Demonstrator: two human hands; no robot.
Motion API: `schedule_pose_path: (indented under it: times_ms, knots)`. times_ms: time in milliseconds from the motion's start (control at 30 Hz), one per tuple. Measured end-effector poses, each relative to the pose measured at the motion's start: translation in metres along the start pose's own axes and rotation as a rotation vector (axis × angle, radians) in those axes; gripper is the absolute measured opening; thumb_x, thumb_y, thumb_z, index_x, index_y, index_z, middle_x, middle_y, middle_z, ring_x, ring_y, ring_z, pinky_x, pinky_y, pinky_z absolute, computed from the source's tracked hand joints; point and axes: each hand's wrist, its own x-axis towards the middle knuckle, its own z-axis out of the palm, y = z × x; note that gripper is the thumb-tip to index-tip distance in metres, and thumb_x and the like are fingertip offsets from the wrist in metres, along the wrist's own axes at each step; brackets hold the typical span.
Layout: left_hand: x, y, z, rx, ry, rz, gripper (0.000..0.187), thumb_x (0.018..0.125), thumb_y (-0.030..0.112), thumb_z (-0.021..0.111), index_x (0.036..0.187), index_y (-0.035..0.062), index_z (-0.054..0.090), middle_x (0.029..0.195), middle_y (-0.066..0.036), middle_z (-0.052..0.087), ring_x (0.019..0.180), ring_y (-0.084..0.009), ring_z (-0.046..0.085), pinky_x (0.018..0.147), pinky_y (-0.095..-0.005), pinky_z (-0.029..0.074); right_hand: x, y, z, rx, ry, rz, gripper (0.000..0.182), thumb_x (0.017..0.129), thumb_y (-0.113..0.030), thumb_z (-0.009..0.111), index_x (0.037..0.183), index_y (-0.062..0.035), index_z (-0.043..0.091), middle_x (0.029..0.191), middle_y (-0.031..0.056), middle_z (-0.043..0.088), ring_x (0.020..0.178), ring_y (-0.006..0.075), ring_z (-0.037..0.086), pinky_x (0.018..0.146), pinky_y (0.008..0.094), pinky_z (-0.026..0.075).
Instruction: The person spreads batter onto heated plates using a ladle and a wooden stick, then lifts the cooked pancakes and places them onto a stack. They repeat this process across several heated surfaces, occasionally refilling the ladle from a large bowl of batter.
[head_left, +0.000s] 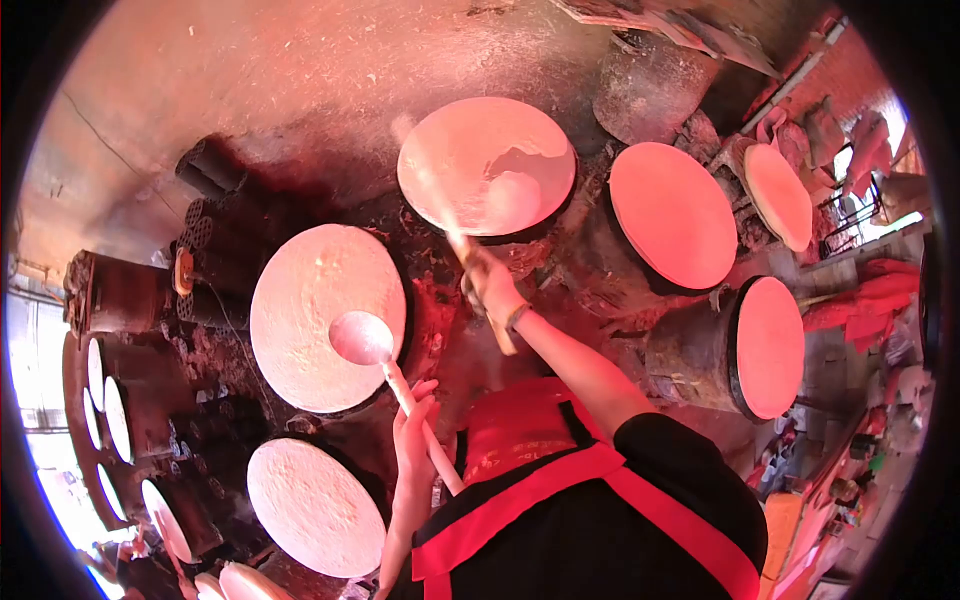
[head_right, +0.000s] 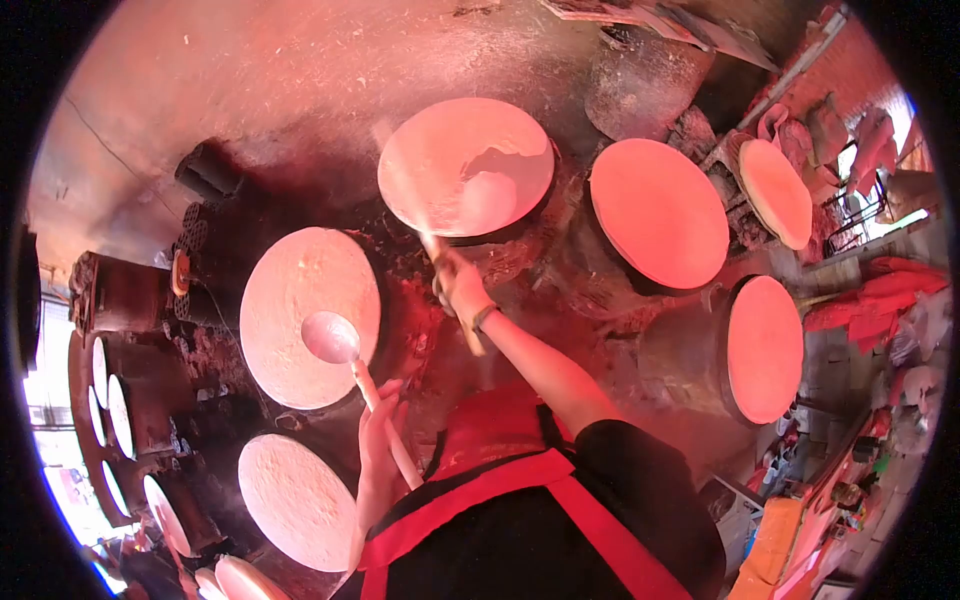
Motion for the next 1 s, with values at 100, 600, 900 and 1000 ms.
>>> schedule_pose_path:
  times_ms: [100, 600, 900, 1000]
  knots:
    - [0.010, -0.008, 0.013, -0.008, -0.005, -0.002, 0.031, 0.087, 0.006, 0.055, 0.118, 0.0042, 0.057, 0.121, -0.004, 0.056, 0.103, -0.0084, 0.052, 0.091, -0.0225, 0.041, -0.010, 0.029, -0.065, 0.011, -0.068, 0.025, 0.048, 0.099, -0.040, 0.046, 0.143, -0.0251, 0.037, 0.062, -0.0006, 0.049, 0.040, 0.0081, 0.037, 0.035, 0.0250, 0.029]
    - [0.036, -0.031, 0.119, -0.031, -0.008, -0.014, 0.031, 0.089, 0.005, 0.055, 0.120, 0.0046, 0.056, 0.123, -0.004, 0.056, 0.110, -0.0097, 0.050, 0.097, -0.0257, 0.040, -0.007, -0.047, -0.206, -0.023, -0.174, 0.187, 0.042, 0.098, -0.039, 0.048, 0.136, -0.0235, 0.043, 0.064, 0.0002, 0.051, 0.041, 0.0076, 0.036, 0.036, 0.0234, 0.026]
    - [0.027, -0.037, 0.177, 0.059, 0.076, 0.005, 0.026, 0.091, 0.008, 0.056, 0.117, 0.0031, 0.056, 0.100, -0.003, 0.058, 0.085, -0.0083, 0.053, 0.071, -0.0234, 0.045, 0.087, -0.105, -0.212, 0.000, -0.009, 0.049, 0.042, 0.099, -0.038, 0.042, 0.139, -0.0252, 0.041, 0.064, 0.0002, 0.048, 0.047, 0.0091, 0.039, 0.040, 0.0259, 0.031]
    - [0.033, -0.031, 0.179, 0.044, 0.033, -0.014, 0.022, 0.093, 0.012, 0.057, 0.113, 0.0033, 0.056, 0.080, 0.000, 0.053, 0.063, -0.0062, 0.049, 0.051, -0.0189, 0.038, 0.078, -0.098, -0.193, -0.154, -0.085, -0.051, 0.034, 0.097, -0.027, 0.050, 0.128, -0.0146, 0.057, 0.072, -0.0031, 0.056, 0.050, 0.0079, 0.039, 0.043, 0.0252, 0.034]
